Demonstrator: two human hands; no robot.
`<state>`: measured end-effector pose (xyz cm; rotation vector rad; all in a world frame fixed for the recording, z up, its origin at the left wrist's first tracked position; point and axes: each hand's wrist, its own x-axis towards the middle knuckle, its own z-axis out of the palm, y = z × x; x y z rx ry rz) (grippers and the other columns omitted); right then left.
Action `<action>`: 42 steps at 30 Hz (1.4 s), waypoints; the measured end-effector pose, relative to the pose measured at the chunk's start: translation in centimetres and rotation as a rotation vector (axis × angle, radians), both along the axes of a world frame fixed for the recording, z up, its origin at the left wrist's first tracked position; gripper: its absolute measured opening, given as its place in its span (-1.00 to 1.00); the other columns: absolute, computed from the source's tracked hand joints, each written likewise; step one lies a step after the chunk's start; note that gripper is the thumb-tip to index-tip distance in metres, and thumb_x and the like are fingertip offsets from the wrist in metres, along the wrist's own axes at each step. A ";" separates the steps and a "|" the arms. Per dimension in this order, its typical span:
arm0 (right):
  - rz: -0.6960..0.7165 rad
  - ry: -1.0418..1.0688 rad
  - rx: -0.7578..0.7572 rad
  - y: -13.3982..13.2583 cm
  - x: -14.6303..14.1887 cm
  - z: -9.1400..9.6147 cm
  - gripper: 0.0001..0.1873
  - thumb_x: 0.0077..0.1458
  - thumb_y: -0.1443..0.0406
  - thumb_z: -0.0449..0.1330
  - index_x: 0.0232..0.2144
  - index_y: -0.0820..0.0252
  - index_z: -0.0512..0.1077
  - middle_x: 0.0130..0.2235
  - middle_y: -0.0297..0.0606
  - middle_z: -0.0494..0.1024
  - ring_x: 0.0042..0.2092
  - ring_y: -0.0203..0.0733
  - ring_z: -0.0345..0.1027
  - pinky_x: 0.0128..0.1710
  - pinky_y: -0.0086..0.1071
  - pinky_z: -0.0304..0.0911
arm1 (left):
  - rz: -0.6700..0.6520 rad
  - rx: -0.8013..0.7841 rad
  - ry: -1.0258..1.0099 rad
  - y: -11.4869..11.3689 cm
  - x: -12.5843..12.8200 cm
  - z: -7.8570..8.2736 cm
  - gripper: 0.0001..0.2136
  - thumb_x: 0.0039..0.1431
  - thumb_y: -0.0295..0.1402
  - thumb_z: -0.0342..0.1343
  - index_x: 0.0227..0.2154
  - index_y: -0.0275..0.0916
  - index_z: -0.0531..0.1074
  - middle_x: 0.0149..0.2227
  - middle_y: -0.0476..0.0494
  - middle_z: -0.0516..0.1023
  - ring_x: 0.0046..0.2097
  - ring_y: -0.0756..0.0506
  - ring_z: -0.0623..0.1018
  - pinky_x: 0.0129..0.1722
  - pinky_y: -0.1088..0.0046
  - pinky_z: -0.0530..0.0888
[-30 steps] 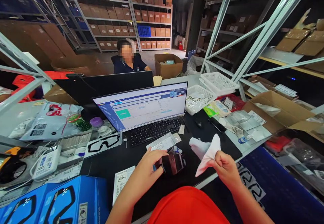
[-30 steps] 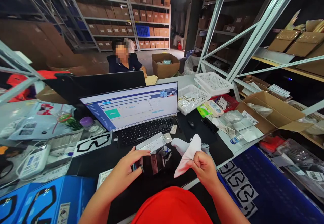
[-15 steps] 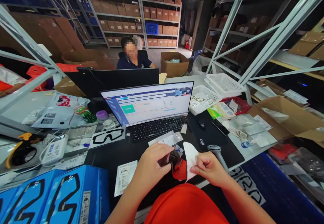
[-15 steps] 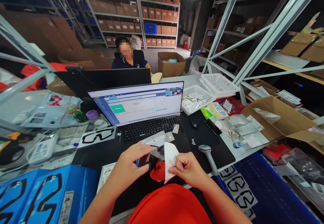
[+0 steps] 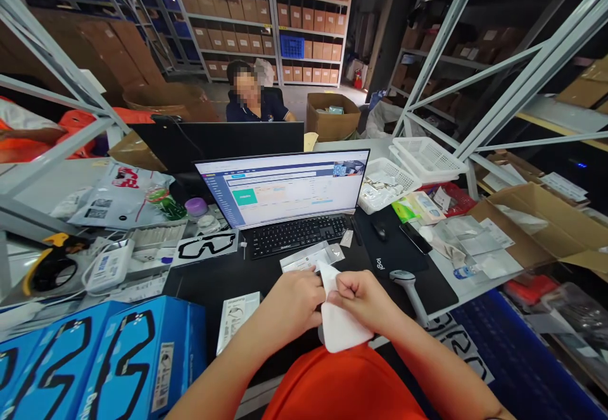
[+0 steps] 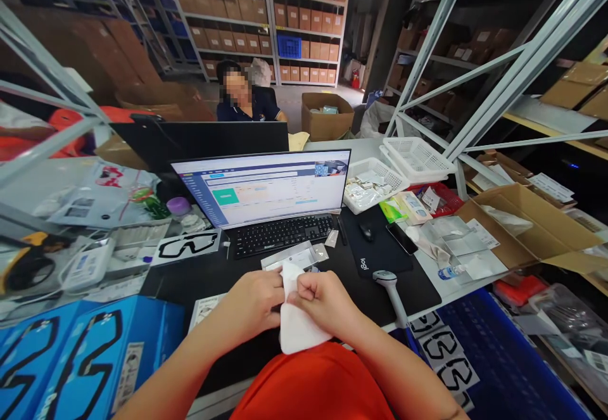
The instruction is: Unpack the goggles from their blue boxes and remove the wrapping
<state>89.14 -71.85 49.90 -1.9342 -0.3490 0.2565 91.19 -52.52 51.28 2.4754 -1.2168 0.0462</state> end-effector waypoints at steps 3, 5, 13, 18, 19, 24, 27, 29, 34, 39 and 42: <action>0.026 -0.054 -0.062 0.3 0.4 -0.1 -0.51 0.11 0.31 0.22 -0.62 0.15 -0.03 -0.58 -0.53 -0.02 -0.48 -0.37 -0.18 -0.52 -0.43 -0.20 | 0.021 -0.086 0.014 0.7 0.0 -0.6 -0.86 0.14 -0.49 0.14 -0.49 -0.19 0.50 -0.41 -0.07 0.57 -0.28 -0.09 0.56 -0.10 0.39 0.48; 0.084 -0.016 -0.057 -0.5 0.2 -0.3 -0.48 0.12 0.29 0.25 -0.62 0.15 -0.04 -0.58 -0.53 -0.01 -0.49 -0.38 -0.17 -0.52 -0.43 -0.20 | 0.024 -0.140 0.031 1.5 0.1 -0.7 -0.86 0.14 -0.51 0.11 -0.47 -0.19 0.50 -0.41 -0.06 0.57 -0.29 -0.07 0.56 -0.14 0.43 0.47; 0.185 0.104 0.018 -2.5 -0.6 -0.6 -0.44 0.06 0.31 0.30 -0.64 0.14 -0.04 -0.57 -0.53 -0.01 -0.49 -0.39 -0.15 -0.51 -0.42 -0.19 | -0.018 -0.152 0.075 1.4 0.2 -0.9 -0.88 0.07 -0.52 0.14 -0.50 -0.19 0.47 -0.48 0.03 0.53 -0.39 -0.03 0.51 -0.12 0.42 0.44; 0.067 -0.006 -0.011 0.1 1.1 -1.1 -0.48 0.06 0.34 0.27 -0.65 0.15 -0.04 -0.58 -0.53 -0.02 -0.48 -0.39 -0.15 -0.50 -0.43 -0.18 | 0.017 -0.108 -0.014 0.4 0.6 -2.0 -0.86 0.01 -0.51 0.18 -0.60 -0.22 0.43 -0.49 -0.02 0.54 -0.36 -0.08 0.53 -0.15 0.37 0.47; 0.069 -0.002 -0.005 0.0 1.3 -1.3 -0.47 0.07 0.32 0.27 -0.64 0.14 -0.04 -0.58 -0.53 -0.02 -0.48 -0.39 -0.15 -0.50 -0.43 -0.18 | 0.024 -0.121 -0.011 0.6 0.7 -2.1 -0.86 0.01 -0.51 0.18 -0.60 -0.22 0.43 -0.49 -0.01 0.54 -0.37 -0.07 0.53 -0.07 0.34 0.47; 0.284 0.129 0.042 -2.9 1.0 -2.2 -0.42 0.08 0.15 0.32 -0.65 0.13 -0.01 -0.58 -0.53 0.01 -0.50 -0.39 -0.16 -0.52 -0.42 -0.20 | 0.054 -0.189 0.039 2.2 0.7 -1.3 -0.91 0.02 -0.50 0.16 -0.49 -0.17 0.47 -0.51 0.09 0.49 -0.42 0.01 0.49 0.10 0.34 0.40; 0.317 0.081 0.026 -3.1 1.1 -2.0 -0.38 0.07 0.08 0.33 -0.67 0.14 -0.01 -0.59 -0.52 0.03 -0.50 -0.39 -0.12 -0.51 -0.42 -0.17 | 0.049 -0.191 0.024 1.9 0.4 -1.0 -0.88 0.03 -0.50 0.13 -0.53 -0.16 0.46 -0.54 0.09 0.48 -0.45 0.01 0.47 0.09 0.33 0.41; 0.251 0.046 0.012 -1.9 1.5 -1.5 -0.38 0.07 0.09 0.33 -0.66 0.13 -0.02 -0.59 -0.52 0.01 -0.49 -0.39 -0.13 -0.51 -0.42 -0.17 | 0.049 -0.175 -0.007 1.1 0.3 -1.1 -0.87 0.00 -0.50 0.14 -0.59 -0.19 0.43 -0.54 0.05 0.49 -0.45 -0.02 0.48 0.02 0.31 0.46; 0.164 -0.049 0.015 0.0 2.6 -0.9 -0.40 0.11 0.10 0.28 -0.65 0.13 -0.04 -0.58 -0.52 -0.02 -0.49 -0.38 -0.16 -0.51 -0.42 -0.18 | 0.077 -0.184 -0.062 0.5 0.5 -1.3 -0.83 0.02 -0.48 0.16 -0.63 -0.21 0.41 -0.51 -0.04 0.54 -0.40 -0.07 0.52 -0.06 0.28 0.50; 0.332 0.020 0.027 -2.7 2.4 -1.8 -0.35 0.08 0.01 0.31 -0.66 0.13 -0.03 -0.60 -0.53 -0.01 -0.51 -0.38 -0.16 -0.52 -0.42 -0.19 | 0.091 -0.198 0.019 2.1 0.4 -0.4 -0.89 -0.02 -0.53 0.14 -0.51 -0.17 0.46 -0.53 0.09 0.50 -0.44 0.00 0.49 0.14 0.25 0.40; 0.318 0.032 0.041 -2.5 2.3 -1.5 -0.34 0.06 0.00 0.33 -0.67 0.12 -0.02 -0.60 -0.54 -0.01 -0.51 -0.38 -0.17 -0.53 -0.42 -0.19 | 0.086 -0.198 0.006 1.8 0.2 -0.6 -0.88 0.00 -0.50 0.14 -0.57 -0.18 0.43 -0.57 0.08 0.47 -0.49 0.01 0.47 0.11 0.25 0.44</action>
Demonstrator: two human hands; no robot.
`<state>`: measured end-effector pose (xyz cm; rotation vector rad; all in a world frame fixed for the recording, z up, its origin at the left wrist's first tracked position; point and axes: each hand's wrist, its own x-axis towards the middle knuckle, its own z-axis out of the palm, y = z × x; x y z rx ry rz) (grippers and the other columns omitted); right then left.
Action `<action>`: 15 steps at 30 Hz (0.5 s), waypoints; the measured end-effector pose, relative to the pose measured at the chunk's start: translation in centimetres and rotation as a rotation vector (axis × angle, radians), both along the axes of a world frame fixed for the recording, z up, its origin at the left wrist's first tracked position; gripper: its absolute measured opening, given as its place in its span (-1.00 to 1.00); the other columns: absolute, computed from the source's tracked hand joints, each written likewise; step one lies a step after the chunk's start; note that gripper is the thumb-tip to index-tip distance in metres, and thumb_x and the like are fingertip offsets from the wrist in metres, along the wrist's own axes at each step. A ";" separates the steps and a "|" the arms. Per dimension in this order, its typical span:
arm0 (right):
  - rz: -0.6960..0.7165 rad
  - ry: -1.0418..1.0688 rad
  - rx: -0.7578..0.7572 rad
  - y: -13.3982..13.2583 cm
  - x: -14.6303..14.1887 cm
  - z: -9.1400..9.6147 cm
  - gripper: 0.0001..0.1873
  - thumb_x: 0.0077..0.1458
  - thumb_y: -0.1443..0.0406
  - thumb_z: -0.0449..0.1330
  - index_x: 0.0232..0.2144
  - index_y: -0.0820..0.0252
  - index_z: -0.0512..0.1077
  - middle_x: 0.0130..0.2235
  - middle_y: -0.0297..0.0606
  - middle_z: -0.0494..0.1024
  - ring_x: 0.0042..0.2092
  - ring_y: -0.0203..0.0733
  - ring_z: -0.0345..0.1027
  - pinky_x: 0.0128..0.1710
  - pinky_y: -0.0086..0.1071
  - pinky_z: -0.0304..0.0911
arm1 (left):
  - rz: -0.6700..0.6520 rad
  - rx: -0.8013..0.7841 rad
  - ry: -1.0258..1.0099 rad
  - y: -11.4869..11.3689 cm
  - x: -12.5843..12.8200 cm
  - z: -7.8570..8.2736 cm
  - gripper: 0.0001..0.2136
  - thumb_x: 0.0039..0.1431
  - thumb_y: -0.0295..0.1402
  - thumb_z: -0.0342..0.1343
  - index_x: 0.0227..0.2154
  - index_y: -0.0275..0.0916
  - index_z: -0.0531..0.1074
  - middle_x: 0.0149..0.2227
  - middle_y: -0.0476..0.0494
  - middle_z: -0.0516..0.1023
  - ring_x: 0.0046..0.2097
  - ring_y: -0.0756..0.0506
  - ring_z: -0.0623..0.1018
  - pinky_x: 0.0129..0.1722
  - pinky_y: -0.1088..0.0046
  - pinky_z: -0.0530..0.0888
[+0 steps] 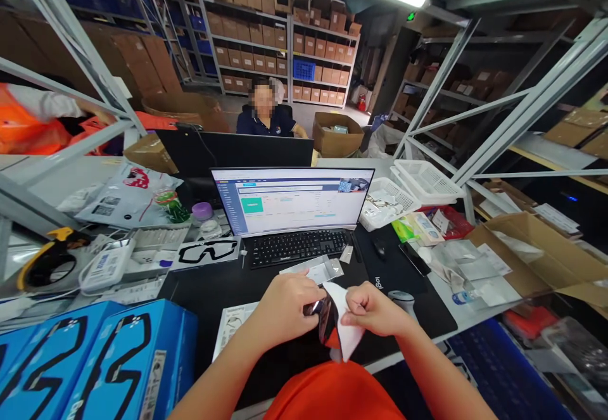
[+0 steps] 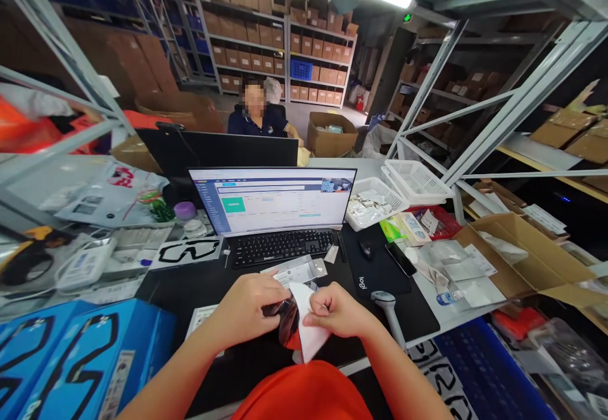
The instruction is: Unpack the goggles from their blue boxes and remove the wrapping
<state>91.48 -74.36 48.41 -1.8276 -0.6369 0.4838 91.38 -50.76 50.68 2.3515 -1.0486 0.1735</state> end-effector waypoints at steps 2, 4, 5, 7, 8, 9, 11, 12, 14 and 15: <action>-0.061 -0.093 -0.039 1.2 0.1 0.7 -0.37 0.07 0.06 0.33 -0.67 0.14 -0.01 -0.59 -0.53 0.00 -0.50 -0.39 -0.14 -0.51 -0.42 -0.17 | 0.002 -0.025 -0.058 -0.7 -0.1 -0.6 -0.84 0.02 -0.45 0.16 -0.62 -0.19 0.41 -0.59 0.04 0.46 -0.50 -0.02 0.47 0.06 0.23 0.48; -0.117 -0.193 -0.094 2.4 0.3 1.5 -0.42 0.10 0.16 0.31 -0.66 0.15 0.00 -0.59 -0.53 0.02 -0.50 -0.39 -0.11 -0.49 -0.43 -0.16 | 0.025 -0.067 -0.116 -1.3 -0.1 -1.2 -0.82 0.06 -0.41 0.16 -0.63 -0.20 0.43 -0.58 -0.01 0.49 -0.48 -0.05 0.49 0.02 0.21 0.50; -0.124 -0.228 -0.119 2.6 0.4 1.7 -0.44 0.11 0.20 0.30 -0.66 0.16 0.01 -0.59 -0.53 0.02 -0.49 -0.39 -0.10 -0.49 -0.43 -0.15 | 0.040 -0.083 -0.134 -1.4 -0.1 -1.4 -0.82 0.06 -0.40 0.16 -0.63 -0.20 0.44 -0.57 -0.02 0.50 -0.47 -0.05 0.50 0.02 0.21 0.51; -0.083 -0.226 -0.130 2.1 0.5 1.8 -0.46 0.12 0.23 0.28 -0.65 0.16 0.01 -0.59 -0.53 0.02 -0.49 -0.39 -0.11 -0.49 -0.44 -0.15 | 0.052 -0.090 -0.135 -1.2 -0.1 -1.5 -0.86 0.03 -0.43 0.15 -0.61 -0.20 0.47 -0.57 0.00 0.51 -0.47 -0.03 0.51 0.07 0.19 0.49; -0.043 -0.189 -0.114 1.5 0.5 1.6 -0.46 0.11 0.23 0.29 -0.65 0.16 0.00 -0.59 -0.53 0.02 -0.49 -0.39 -0.12 -0.49 -0.44 -0.15 | 0.052 -0.088 -0.120 -0.9 -0.2 -1.5 -0.90 -0.01 -0.46 0.15 -0.57 -0.19 0.49 -0.56 0.03 0.51 -0.47 -0.02 0.51 0.10 0.17 0.47; 0.003 -0.133 -0.088 0.8 0.5 1.3 -0.44 0.10 0.21 0.30 -0.65 0.15 -0.01 -0.59 -0.53 0.01 -0.49 -0.39 -0.13 -0.51 -0.44 -0.15 | 0.049 -0.086 -0.100 -0.6 -0.3 -1.3 -0.91 -0.05 -0.49 0.15 -0.51 -0.18 0.52 -0.55 0.05 0.52 -0.47 -0.02 0.51 0.12 0.16 0.45; 0.070 -0.007 -0.030 -0.6 0.4 0.6 -0.40 0.07 0.14 0.33 -0.65 0.13 -0.03 -0.59 -0.54 0.01 -0.51 -0.40 -0.14 -0.53 -0.45 -0.16 | 0.041 -0.076 -0.055 0.0 -0.5 -1.0 -0.81 -0.09 -0.53 0.13 -0.41 -0.16 0.54 -0.53 0.09 0.53 -0.46 -0.01 0.52 0.14 0.15 0.44; 0.081 0.030 -0.012 -0.9 0.3 0.3 -0.39 0.05 0.12 0.34 -0.65 0.12 -0.03 -0.59 -0.54 0.01 -0.51 -0.40 -0.14 -0.54 -0.45 -0.17 | 0.038 -0.065 -0.042 0.1 -0.7 -0.9 -0.80 -0.09 -0.53 0.12 -0.39 -0.15 0.54 -0.53 0.10 0.53 -0.47 0.00 0.52 0.14 0.15 0.44; 0.053 0.023 -0.009 -0.5 0.1 0.0 -0.38 0.04 0.09 0.35 -0.66 0.13 -0.02 -0.59 -0.53 0.01 -0.51 -0.39 -0.13 -0.54 -0.44 -0.16 | 0.040 -0.043 -0.047 0.1 -0.9 -0.9 -0.86 -0.07 -0.52 0.12 -0.47 -0.16 0.50 -0.57 0.10 0.48 -0.50 0.01 0.49 0.13 0.14 0.44; 0.021 -0.017 -0.021 0.1 0.0 0.1 -0.39 0.04 0.09 0.35 -0.67 0.13 0.00 -0.60 -0.53 0.02 -0.51 -0.39 -0.12 -0.53 -0.44 -0.15 | 0.045 -0.039 -0.063 0.0 -1.0 -1.1 -0.90 -0.06 -0.51 0.12 -0.53 -0.17 0.47 -0.59 0.10 0.46 -0.52 0.01 0.47 0.13 0.14 0.45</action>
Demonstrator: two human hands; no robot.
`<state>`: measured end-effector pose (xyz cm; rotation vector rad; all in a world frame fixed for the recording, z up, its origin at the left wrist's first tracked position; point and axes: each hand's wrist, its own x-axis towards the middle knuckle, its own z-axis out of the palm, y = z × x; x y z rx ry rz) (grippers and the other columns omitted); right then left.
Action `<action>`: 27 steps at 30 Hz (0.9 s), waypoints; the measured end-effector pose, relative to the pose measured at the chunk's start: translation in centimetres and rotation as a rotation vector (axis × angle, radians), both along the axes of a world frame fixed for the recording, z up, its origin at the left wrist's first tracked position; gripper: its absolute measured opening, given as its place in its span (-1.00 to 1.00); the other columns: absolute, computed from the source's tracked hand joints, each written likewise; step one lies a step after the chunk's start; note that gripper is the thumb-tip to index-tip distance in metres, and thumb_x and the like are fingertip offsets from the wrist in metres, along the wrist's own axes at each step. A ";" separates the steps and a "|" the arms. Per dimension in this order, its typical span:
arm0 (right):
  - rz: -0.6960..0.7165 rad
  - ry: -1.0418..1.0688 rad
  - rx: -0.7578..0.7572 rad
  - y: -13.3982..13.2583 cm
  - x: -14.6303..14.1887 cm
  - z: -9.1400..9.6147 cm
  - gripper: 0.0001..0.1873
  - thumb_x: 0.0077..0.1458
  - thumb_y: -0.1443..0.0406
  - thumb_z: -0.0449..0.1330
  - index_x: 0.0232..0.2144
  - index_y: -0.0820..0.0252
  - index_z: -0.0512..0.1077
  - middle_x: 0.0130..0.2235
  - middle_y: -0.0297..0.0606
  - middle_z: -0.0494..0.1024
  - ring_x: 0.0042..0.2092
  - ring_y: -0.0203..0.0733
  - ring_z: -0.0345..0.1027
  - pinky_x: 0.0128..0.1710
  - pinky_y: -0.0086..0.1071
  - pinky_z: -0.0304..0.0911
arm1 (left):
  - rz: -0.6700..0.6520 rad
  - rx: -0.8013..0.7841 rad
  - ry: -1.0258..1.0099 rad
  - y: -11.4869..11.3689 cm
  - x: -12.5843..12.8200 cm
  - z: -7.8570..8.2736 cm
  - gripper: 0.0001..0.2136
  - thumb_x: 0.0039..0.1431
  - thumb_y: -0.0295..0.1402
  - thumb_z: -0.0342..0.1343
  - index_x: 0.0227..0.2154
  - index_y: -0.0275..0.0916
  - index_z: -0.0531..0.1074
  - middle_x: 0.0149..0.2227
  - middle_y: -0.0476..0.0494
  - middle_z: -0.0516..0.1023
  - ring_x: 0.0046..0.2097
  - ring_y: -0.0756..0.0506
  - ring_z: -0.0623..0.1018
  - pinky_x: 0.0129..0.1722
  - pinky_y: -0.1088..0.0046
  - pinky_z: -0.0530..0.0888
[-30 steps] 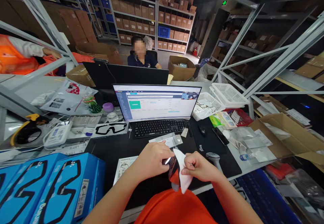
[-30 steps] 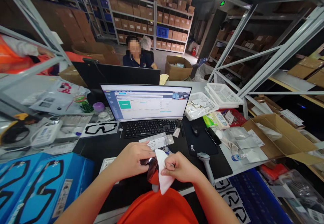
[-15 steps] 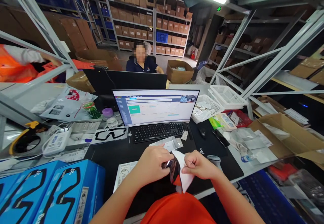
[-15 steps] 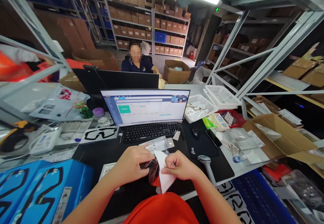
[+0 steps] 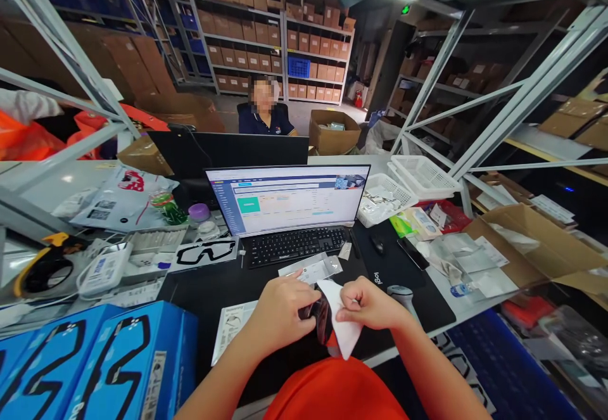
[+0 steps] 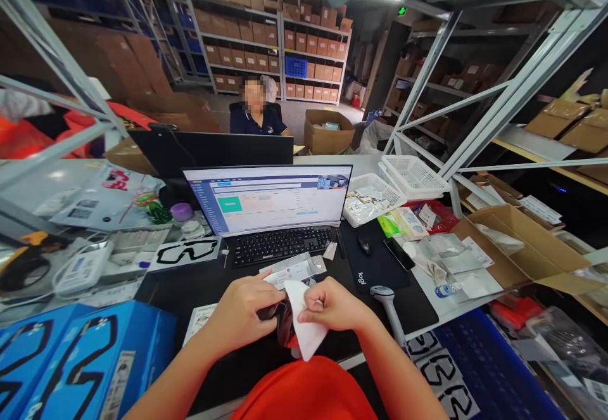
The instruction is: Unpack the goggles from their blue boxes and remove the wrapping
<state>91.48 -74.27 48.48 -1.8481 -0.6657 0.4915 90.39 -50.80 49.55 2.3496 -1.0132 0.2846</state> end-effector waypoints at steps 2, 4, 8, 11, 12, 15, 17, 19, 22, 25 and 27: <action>-0.084 -0.098 -0.036 1.7 -0.1 0.4 -0.42 0.07 0.14 0.33 -0.67 0.15 0.02 -0.60 -0.53 0.04 -0.50 -0.39 -0.10 -0.51 -0.44 -0.14 | 0.014 -0.016 -0.034 -0.5 -0.1 -0.6 -0.89 -0.04 -0.49 0.14 -0.60 -0.18 0.43 -0.60 0.06 0.47 -0.51 -0.01 0.48 0.10 0.15 0.48; -0.146 -0.158 -0.072 2.9 -0.1 0.8 -0.44 0.10 0.18 0.31 -0.67 0.16 0.03 -0.60 -0.53 0.04 -0.50 -0.40 -0.10 -0.49 -0.44 -0.14 | 0.031 -0.053 -0.061 -0.8 -0.1 -1.1 -0.87 -0.02 -0.47 0.15 -0.62 -0.19 0.42 -0.57 0.02 0.51 -0.49 -0.03 0.51 0.07 0.16 0.49; -0.024 -0.044 -0.045 1.5 0.2 0.7 -0.42 0.08 0.13 0.33 -0.65 0.15 0.01 -0.59 -0.54 0.02 -0.50 -0.40 -0.13 -0.51 -0.44 -0.16 | 0.043 -0.067 -0.052 -0.6 -0.3 -1.2 -0.90 -0.04 -0.50 0.13 -0.53 -0.18 0.49 -0.57 0.06 0.51 -0.49 -0.01 0.51 0.14 0.13 0.45; 0.071 0.105 0.033 -1.0 0.4 -0.2 -0.34 0.01 0.02 0.36 -0.66 0.13 -0.02 -0.59 -0.55 0.01 -0.51 -0.41 -0.15 -0.54 -0.44 -0.18 | 0.045 -0.063 0.014 -0.1 -0.5 -0.6 -0.79 -0.04 -0.51 0.11 -0.36 -0.13 0.55 -0.52 0.08 0.55 -0.45 -0.02 0.55 0.15 0.13 0.44; 0.067 0.126 0.050 -1.5 0.4 -0.5 -0.33 0.00 0.00 0.37 -0.67 0.12 -0.03 -0.59 -0.55 0.01 -0.52 -0.41 -0.16 -0.54 -0.43 -0.18 | 0.044 -0.063 0.026 0.0 -0.5 -0.4 -0.79 -0.03 -0.51 0.11 -0.35 -0.12 0.56 -0.51 0.08 0.56 -0.44 -0.02 0.56 0.15 0.14 0.44; 0.014 0.072 0.047 -1.0 0.1 -0.6 -0.37 0.00 0.06 0.37 -0.68 0.13 -0.01 -0.60 -0.55 0.01 -0.51 -0.40 -0.15 -0.53 -0.43 -0.17 | 0.037 -0.039 0.003 -0.5 -0.3 -0.4 -0.86 -0.02 -0.50 0.11 -0.44 -0.14 0.53 -0.56 0.08 0.51 -0.48 -0.01 0.52 0.15 0.14 0.45; -0.025 -0.018 -0.004 0.5 -0.2 -0.1 -0.44 0.02 0.19 0.35 -0.67 0.14 0.02 -0.60 -0.55 0.03 -0.51 -0.40 -0.12 -0.51 -0.43 -0.14 | 0.043 -0.022 -0.048 -1.1 -0.1 -0.7 -0.89 -0.02 -0.49 0.12 -0.55 -0.17 0.47 -0.59 0.07 0.47 -0.51 0.00 0.48 0.14 0.14 0.45; -0.096 -0.082 -0.061 1.9 -0.5 0.3 -0.50 0.03 0.30 0.32 -0.66 0.16 0.04 -0.60 -0.55 0.05 -0.50 -0.40 -0.10 -0.49 -0.44 -0.13 | 0.052 -0.020 -0.093 -1.5 0.1 -1.1 -0.85 0.01 -0.47 0.13 -0.63 -0.19 0.40 -0.61 0.07 0.44 -0.53 0.01 0.45 0.14 0.15 0.46; -0.128 -0.080 -0.087 2.3 -0.5 0.5 -0.52 0.03 0.32 0.30 -0.65 0.17 0.05 -0.60 -0.55 0.05 -0.50 -0.41 -0.11 -0.50 -0.46 -0.14 | 0.054 -0.029 -0.108 -1.5 0.0 -1.3 -0.86 0.03 -0.46 0.12 -0.59 -0.18 0.42 -0.58 0.06 0.46 -0.51 0.01 0.47 0.14 0.14 0.46; 0.020 0.021 -0.037 0.6 -0.3 -0.2 -0.45 0.00 0.22 0.35 -0.67 0.16 0.02 -0.61 -0.56 0.04 -0.51 -0.42 -0.13 -0.52 -0.46 -0.15 | 0.080 -0.055 -0.074 -0.8 -0.2 -1.3 -0.88 -0.07 -0.52 0.10 -0.52 -0.17 0.48 -0.56 0.07 0.50 -0.50 0.00 0.50 0.15 0.10 0.45; 0.051 0.125 0.030 -0.7 -0.2 -1.0 -0.38 -0.07 0.12 0.41 -0.68 0.15 0.01 -0.61 -0.56 0.03 -0.52 -0.43 -0.14 -0.54 -0.46 -0.16 | 0.118 -0.101 -0.030 -0.3 -0.4 -1.4 -0.81 -0.11 -0.53 0.09 -0.44 -0.16 0.53 -0.52 0.07 0.56 -0.47 -0.02 0.54 0.15 0.06 0.45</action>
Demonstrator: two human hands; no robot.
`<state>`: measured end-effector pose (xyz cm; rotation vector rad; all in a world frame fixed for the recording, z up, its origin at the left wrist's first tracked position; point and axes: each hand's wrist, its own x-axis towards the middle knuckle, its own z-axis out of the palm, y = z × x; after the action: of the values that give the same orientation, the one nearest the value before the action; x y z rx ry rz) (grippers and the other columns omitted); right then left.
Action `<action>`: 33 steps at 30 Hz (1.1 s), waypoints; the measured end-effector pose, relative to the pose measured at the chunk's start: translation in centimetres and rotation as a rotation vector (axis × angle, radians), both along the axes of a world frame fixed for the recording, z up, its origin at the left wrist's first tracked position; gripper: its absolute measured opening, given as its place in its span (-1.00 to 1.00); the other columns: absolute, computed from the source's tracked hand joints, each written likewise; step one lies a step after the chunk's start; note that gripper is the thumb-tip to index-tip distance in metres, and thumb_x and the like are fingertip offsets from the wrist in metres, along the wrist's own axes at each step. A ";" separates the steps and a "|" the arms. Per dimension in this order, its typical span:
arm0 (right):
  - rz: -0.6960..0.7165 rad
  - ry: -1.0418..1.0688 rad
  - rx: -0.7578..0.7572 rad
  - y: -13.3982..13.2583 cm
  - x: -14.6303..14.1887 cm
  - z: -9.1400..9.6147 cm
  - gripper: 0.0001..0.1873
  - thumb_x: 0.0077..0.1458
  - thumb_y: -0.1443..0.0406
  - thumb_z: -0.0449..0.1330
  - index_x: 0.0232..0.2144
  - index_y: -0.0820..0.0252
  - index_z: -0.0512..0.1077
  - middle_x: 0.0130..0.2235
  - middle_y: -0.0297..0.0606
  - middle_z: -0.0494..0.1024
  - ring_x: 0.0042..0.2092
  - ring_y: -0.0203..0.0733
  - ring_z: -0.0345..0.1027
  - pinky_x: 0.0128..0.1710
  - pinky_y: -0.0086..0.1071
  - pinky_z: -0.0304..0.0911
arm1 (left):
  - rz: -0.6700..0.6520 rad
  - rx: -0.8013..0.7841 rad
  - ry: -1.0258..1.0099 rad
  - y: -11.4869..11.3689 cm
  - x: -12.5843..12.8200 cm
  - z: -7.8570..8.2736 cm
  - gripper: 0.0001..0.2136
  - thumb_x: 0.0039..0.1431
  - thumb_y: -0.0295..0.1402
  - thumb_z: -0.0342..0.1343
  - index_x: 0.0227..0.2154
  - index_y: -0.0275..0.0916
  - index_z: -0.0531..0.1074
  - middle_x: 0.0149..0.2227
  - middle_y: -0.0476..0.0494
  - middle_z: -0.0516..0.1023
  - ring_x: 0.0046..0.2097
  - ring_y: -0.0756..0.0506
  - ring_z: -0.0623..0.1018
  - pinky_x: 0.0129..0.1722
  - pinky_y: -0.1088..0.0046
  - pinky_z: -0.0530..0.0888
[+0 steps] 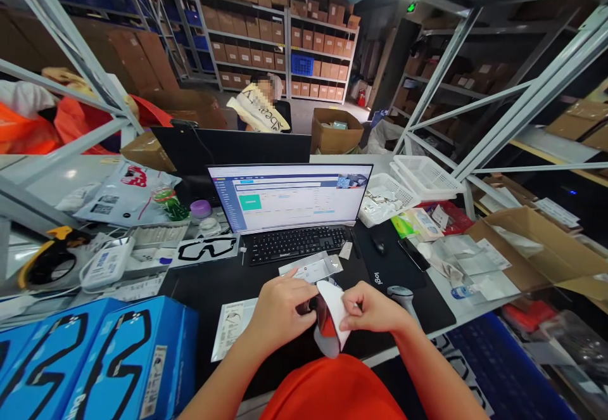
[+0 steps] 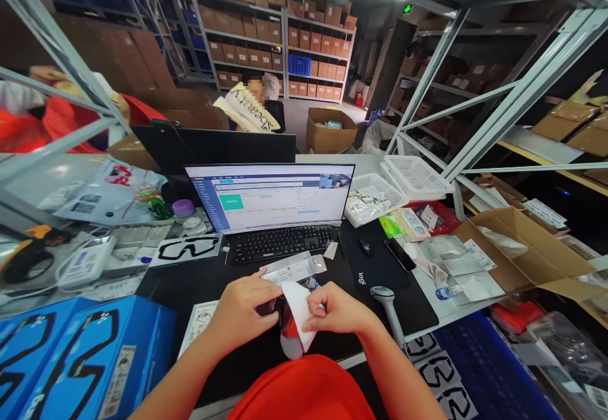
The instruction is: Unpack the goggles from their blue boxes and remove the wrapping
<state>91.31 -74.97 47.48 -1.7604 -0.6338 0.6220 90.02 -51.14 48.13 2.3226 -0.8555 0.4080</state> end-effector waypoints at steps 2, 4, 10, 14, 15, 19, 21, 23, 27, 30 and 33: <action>-0.064 0.096 0.076 -0.9 0.1 -0.8 -0.34 -0.16 0.04 0.46 -0.69 0.14 0.03 -0.63 -0.57 0.04 -0.54 -0.43 -0.15 -0.56 -0.45 -0.19 | 0.018 -0.057 0.042 0.1 -0.1 -0.2 -0.74 -0.10 -0.52 0.09 -0.33 -0.15 0.57 -0.45 0.04 0.62 -0.42 -0.04 0.59 0.15 0.04 0.46; -0.206 0.144 0.162 -1.4 0.1 -1.7 -0.32 -0.21 0.00 0.48 -0.69 0.14 0.04 -0.63 -0.57 0.03 -0.54 -0.43 -0.17 -0.56 -0.46 -0.22 | 0.020 -0.114 0.069 0.0 -0.1 -0.5 -0.70 -0.09 -0.52 0.08 -0.29 -0.13 0.58 -0.40 0.03 0.65 -0.38 -0.05 0.61 0.15 0.04 0.47; -0.741 0.112 0.542 -3.8 -0.2 -3.4 -0.27 -0.13 -0.05 0.44 -0.63 0.11 -0.04 -0.63 -0.57 0.00 -0.55 -0.40 -0.20 -0.54 -0.47 -0.16 | 0.112 -0.303 0.032 -0.6 -0.5 -0.4 -0.71 -0.06 -0.53 0.09 -0.28 -0.14 0.60 -0.36 0.04 0.67 -0.36 -0.04 0.63 0.14 0.02 0.49; -0.788 0.202 0.773 -6.0 -2.1 -4.1 -0.38 -0.10 0.00 0.46 -0.62 0.11 0.10 -0.61 -0.50 0.16 -0.53 -0.33 -0.01 -0.46 -0.40 0.12 | 0.181 -0.359 -0.065 -0.6 -0.8 0.1 -0.78 -0.02 -0.51 0.11 -0.32 -0.18 0.59 -0.39 0.04 0.66 -0.40 -0.02 0.62 0.10 0.05 0.53; -0.787 0.239 0.820 -6.2 -2.8 -4.3 -0.42 -0.09 0.01 0.46 -0.61 0.11 0.15 -0.59 -0.46 0.23 -0.51 -0.30 0.07 -0.40 -0.35 0.21 | 0.198 -0.368 -0.090 -0.6 -0.8 0.2 -0.79 -0.01 -0.51 0.12 -0.33 -0.19 0.59 -0.40 0.04 0.65 -0.40 -0.01 0.62 0.09 0.08 0.54; -0.768 0.422 0.958 -5.0 -5.4 -5.3 -0.57 0.00 -0.03 0.40 -0.54 0.10 0.35 -0.34 -0.26 0.53 -0.26 -0.09 0.39 -0.05 -0.12 0.31 | 0.311 -0.392 -0.176 -0.9 -0.6 0.1 -0.82 0.02 -0.49 0.13 -0.33 -0.22 0.59 -0.40 -0.01 0.66 -0.37 -0.06 0.66 0.01 0.21 0.60; -0.733 0.503 0.995 -3.9 -6.3 -5.8 -0.61 0.02 -0.04 0.38 -0.48 0.09 0.41 -0.24 -0.23 0.58 -0.12 -0.03 0.43 0.06 -0.08 0.27 | 0.376 -0.397 -0.180 -1.2 -0.6 -0.1 -0.83 0.03 -0.47 0.12 -0.34 -0.22 0.60 -0.41 -0.03 0.66 -0.35 -0.09 0.67 -0.02 0.23 0.61; -0.693 0.553 1.027 -2.9 -6.6 -6.0 -0.60 0.01 -0.06 0.37 -0.46 0.10 0.43 -0.17 -0.20 0.60 -0.02 0.01 0.42 0.14 -0.06 0.22 | 0.423 -0.404 -0.172 -1.5 -0.7 -0.1 -0.84 0.05 -0.46 0.12 -0.35 -0.21 0.60 -0.42 -0.03 0.65 -0.34 -0.10 0.67 -0.02 0.24 0.61; -0.613 0.615 1.049 -1.7 -6.3 -5.5 -0.56 -0.03 -0.10 0.38 -0.47 0.10 0.42 -0.03 -0.16 0.58 0.13 0.05 0.35 0.22 -0.02 0.14 | 0.471 -0.412 -0.186 -1.9 -1.1 -0.1 -0.86 0.09 -0.43 0.14 -0.35 -0.22 0.60 -0.42 -0.03 0.64 -0.34 -0.10 0.67 -0.03 0.26 0.61; -0.581 0.636 1.041 -1.3 -6.1 -5.2 -0.56 -0.07 -0.08 0.42 -0.45 0.10 0.42 -0.05 -0.17 0.59 0.15 0.05 0.34 0.23 -0.02 0.15 | 0.479 -0.421 -0.208 -2.1 -1.6 -0.1 -0.87 0.10 -0.41 0.16 -0.34 -0.26 0.60 -0.43 -0.05 0.64 -0.33 -0.11 0.68 -0.02 0.26 0.61; -0.572 0.623 1.032 -0.9 -6.2 -5.2 -0.59 -0.07 -0.03 0.44 -0.46 0.09 0.43 -0.05 -0.19 0.60 0.10 0.01 0.38 0.20 -0.07 0.18 | 0.499 -0.421 -0.252 -2.1 -1.9 -0.3 -0.87 0.09 -0.43 0.17 -0.33 -0.29 0.60 -0.39 -0.10 0.66 -0.31 -0.12 0.68 -0.01 0.26 0.60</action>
<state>85.13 -75.84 42.26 -0.6450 0.0419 0.3004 88.10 -53.29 47.79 2.0846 -0.2439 1.0056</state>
